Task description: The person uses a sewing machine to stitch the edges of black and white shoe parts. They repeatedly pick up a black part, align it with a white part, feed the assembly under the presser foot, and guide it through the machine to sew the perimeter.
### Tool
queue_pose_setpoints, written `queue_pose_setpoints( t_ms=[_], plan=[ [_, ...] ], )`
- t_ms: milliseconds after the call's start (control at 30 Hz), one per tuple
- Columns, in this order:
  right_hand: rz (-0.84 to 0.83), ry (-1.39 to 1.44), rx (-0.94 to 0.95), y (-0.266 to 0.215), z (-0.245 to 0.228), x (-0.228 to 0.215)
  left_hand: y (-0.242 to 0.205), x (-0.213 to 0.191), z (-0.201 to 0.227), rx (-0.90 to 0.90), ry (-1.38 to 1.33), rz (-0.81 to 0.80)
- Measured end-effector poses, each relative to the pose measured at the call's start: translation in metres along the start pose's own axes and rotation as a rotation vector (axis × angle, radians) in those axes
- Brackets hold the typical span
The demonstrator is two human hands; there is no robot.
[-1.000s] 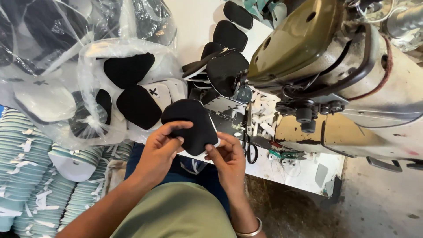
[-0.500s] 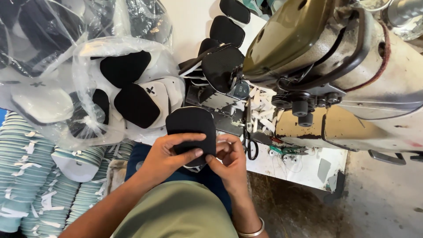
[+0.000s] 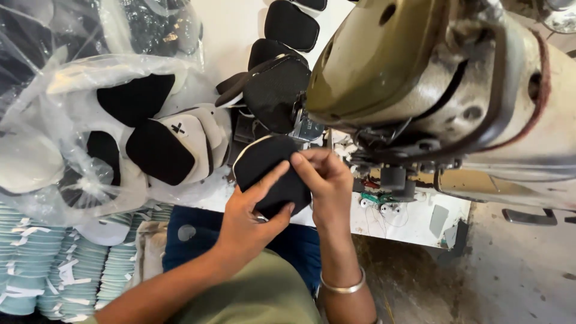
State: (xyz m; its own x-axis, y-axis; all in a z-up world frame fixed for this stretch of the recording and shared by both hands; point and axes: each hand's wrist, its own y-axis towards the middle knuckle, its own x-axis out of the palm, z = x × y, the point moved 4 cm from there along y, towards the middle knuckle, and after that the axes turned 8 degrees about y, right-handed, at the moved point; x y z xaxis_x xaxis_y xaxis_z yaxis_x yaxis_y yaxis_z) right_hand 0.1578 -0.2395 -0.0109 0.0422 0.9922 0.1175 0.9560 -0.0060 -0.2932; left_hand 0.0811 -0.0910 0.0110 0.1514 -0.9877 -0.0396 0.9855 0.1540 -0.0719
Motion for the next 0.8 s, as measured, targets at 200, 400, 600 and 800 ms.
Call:
queue_pose_setpoints(
  t_ms=[200,400,600,800],
  plan=[
    [0.000,0.324,-0.097,0.038,-0.005,0.018,0.037,-0.007,0.006,0.171,0.111,0.070],
    [-0.094,0.452,0.083,0.027,0.004,0.011,0.069,-0.032,-0.012,-0.091,-0.232,-0.340],
    [-0.136,0.638,0.112,0.018,0.021,0.018,0.081,-0.043,0.005,-0.075,-0.136,-0.408],
    [-0.112,0.532,0.032,0.010,0.023,0.018,0.083,-0.052,0.004,-0.003,-0.014,-0.391]
  ],
)
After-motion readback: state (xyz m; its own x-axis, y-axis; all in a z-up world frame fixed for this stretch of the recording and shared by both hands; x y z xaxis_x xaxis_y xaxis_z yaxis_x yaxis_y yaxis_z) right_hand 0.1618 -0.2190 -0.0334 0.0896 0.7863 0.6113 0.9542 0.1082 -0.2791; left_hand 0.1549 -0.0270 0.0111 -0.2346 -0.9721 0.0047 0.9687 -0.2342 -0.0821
